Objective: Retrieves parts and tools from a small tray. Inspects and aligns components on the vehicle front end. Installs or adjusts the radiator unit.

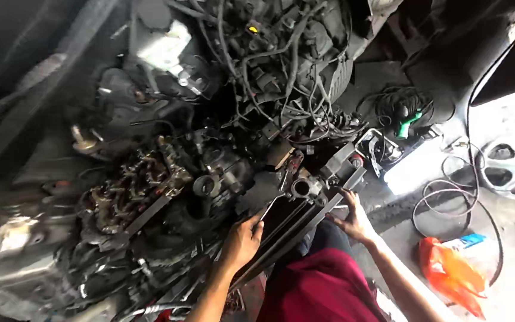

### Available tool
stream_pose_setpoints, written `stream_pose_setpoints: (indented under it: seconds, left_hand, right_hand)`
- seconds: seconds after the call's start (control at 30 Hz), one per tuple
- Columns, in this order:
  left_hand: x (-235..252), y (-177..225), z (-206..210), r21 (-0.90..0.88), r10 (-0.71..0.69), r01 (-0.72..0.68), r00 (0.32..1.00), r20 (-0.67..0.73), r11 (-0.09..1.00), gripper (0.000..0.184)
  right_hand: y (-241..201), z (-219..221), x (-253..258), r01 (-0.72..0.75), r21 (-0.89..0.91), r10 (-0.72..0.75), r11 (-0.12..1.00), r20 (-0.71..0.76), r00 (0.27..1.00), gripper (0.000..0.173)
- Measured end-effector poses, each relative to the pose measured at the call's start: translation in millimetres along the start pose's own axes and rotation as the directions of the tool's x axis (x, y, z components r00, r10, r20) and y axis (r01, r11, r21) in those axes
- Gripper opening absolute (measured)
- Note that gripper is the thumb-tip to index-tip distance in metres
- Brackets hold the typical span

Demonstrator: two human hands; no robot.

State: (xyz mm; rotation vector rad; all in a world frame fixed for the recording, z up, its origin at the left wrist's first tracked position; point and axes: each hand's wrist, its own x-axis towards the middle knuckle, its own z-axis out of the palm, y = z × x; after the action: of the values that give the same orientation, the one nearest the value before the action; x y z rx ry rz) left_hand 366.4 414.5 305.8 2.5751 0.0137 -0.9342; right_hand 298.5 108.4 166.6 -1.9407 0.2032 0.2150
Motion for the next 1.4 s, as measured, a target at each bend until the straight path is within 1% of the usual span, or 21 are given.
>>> stream_pose_setpoints:
  seconds: [0.13,0.3,0.43,0.53,0.63,0.7,0.77,0.83,0.87,0.9,0.97,1.03,1.1,1.17,1.23,1.3,1.33,1.4]
  left_hand:
    - [21,10,10,-0.010,-0.038,0.038,0.999,0.007,0.999,0.040]
    - [30,26,25,-0.014,-0.005,0.004,0.998,-0.069,1.000,0.038]
    - [33,36,29,0.026,-0.005,0.009,0.993,-0.114,1.000,0.031]
    - [38,43,30,0.046,-0.025,0.031,0.993,-0.119,0.998,0.030]
    - [42,45,28,0.071,0.006,0.003,0.991,-0.131,0.997,0.029]
    - [46,38,24,0.056,0.021,-0.012,0.986,-0.165,0.998,0.027]
    - [53,30,14,-0.012,-0.003,0.001,0.982,-0.190,1.000,0.030]
    - [63,23,0,-0.067,-0.033,0.023,0.988,-0.153,0.997,0.031]
    - [70,21,-9,-0.054,-0.035,0.029,0.992,-0.118,0.998,0.033]
    - [77,23,-18,-0.018,-0.038,0.036,0.996,-0.080,0.999,0.034]
    - [93,35,-37,0.052,-0.087,0.085,0.996,0.037,0.995,0.036]
    - [108,51,-49,0.123,-0.112,0.094,0.983,0.144,0.988,0.038]
    - [123,64,-52,0.175,-0.100,0.063,0.972,0.211,0.983,0.036]
    - [135,70,-45,0.168,-0.079,0.038,0.966,0.248,0.985,0.037]
    - [145,68,-35,0.110,-0.090,0.060,0.952,0.293,0.992,0.040]
    - [148,60,-24,-0.010,-0.072,0.080,0.937,0.341,0.997,0.040]
    - [146,54,-16,-0.085,-0.027,0.057,0.945,0.326,0.995,0.038]
    - [140,36,6,-0.225,0.094,-0.050,0.978,0.188,0.973,0.034]
  right_hand:
    - [17,8,16,-0.015,0.109,0.009,0.994,0.057,0.998,0.089]
    - [23,16,26,-0.059,0.218,0.034,0.974,0.117,0.993,0.092]
    - [23,18,35,-0.109,0.225,0.072,0.968,0.166,0.983,0.092]
    - [22,22,42,-0.160,0.144,0.129,0.977,0.198,0.972,0.093]
    - [27,28,42,-0.173,0.048,0.158,0.984,0.231,0.960,0.095]
    - [23,27,44,-0.147,-0.068,0.160,0.987,0.256,0.953,0.095]
    - [17,23,48,-0.137,-0.202,0.193,0.970,0.292,0.937,0.095]
    - [14,20,49,-0.149,-0.282,0.234,0.948,0.296,0.926,0.095]
    - [14,18,48,-0.152,-0.301,0.238,0.941,0.276,0.931,0.094]
    - [16,17,47,-0.137,-0.320,0.221,0.937,0.244,0.944,0.091]
    - [20,16,47,-0.078,-0.355,0.151,0.932,0.183,0.971,0.087]
    - [24,16,51,-0.026,-0.392,0.099,0.920,0.167,0.981,0.083]
    - [27,18,56,0.002,-0.424,0.070,0.906,0.153,0.986,0.077]
    - [25,19,57,0.011,-0.433,0.056,0.901,0.142,0.988,0.072]
    - [24,22,56,0.014,-0.437,0.045,0.899,0.126,0.991,0.068]
    - [29,26,50,0.001,-0.416,0.055,0.909,0.122,0.991,0.068]
    - [34,27,46,-0.013,-0.402,0.071,0.916,0.130,0.989,0.069]
    - [45,29,39,-0.043,-0.400,0.114,0.916,0.154,0.981,0.072]
